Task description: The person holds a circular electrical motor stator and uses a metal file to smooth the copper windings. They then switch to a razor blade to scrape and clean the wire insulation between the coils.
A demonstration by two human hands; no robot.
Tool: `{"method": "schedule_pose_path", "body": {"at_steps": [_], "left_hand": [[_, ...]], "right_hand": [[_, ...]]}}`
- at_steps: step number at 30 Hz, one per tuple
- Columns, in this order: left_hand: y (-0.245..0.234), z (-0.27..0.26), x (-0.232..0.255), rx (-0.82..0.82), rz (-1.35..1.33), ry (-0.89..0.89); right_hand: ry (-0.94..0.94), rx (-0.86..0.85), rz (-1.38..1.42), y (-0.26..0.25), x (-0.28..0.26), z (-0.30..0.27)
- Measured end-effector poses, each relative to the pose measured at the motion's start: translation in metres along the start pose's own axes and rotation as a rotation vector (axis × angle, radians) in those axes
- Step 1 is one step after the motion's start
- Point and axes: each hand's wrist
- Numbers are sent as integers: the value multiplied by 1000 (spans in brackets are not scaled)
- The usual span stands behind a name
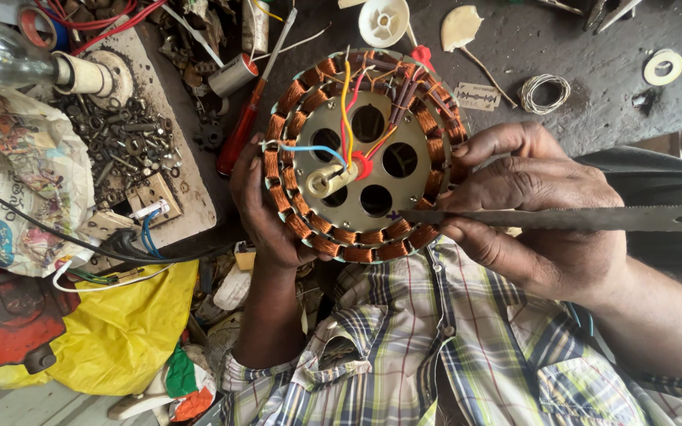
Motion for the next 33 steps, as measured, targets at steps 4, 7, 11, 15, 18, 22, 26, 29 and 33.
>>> {"method": "schedule_pose_path", "body": {"at_steps": [4,7,11,15,18,22,26,29,33], "left_hand": [[-1,5,2,20,25,27],[1,-7,-8,19,33,33],[1,-10,-11,14,36,33],[2,-11,-12,16,19,30],[1,-12,-13,18,34,38],[3,-12,-14,13,30,44],[2,-11,-15,11,46,49],[2,-11,-14,12,37,46],[2,-10,-12,8,3,34]], "right_hand": [[18,37,23,3,1,-6],[11,45,3,4,3,-8],[3,34,-18,4,4,-8],[-9,34,-34,6,4,-9],[4,40,-19,6,5,-10],[2,62,-8,8,6,-13],[31,95,-6,9,4,-13],[18,109,-20,8,4,-12],[-30,83,-1,11,6,-12]]}}
Point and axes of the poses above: each hand's wrist, its own z-axis towards the middle knuckle, its own y-axis out of the palm, x = y × z, and after that the axes turned 14 degrees about z, right-handed
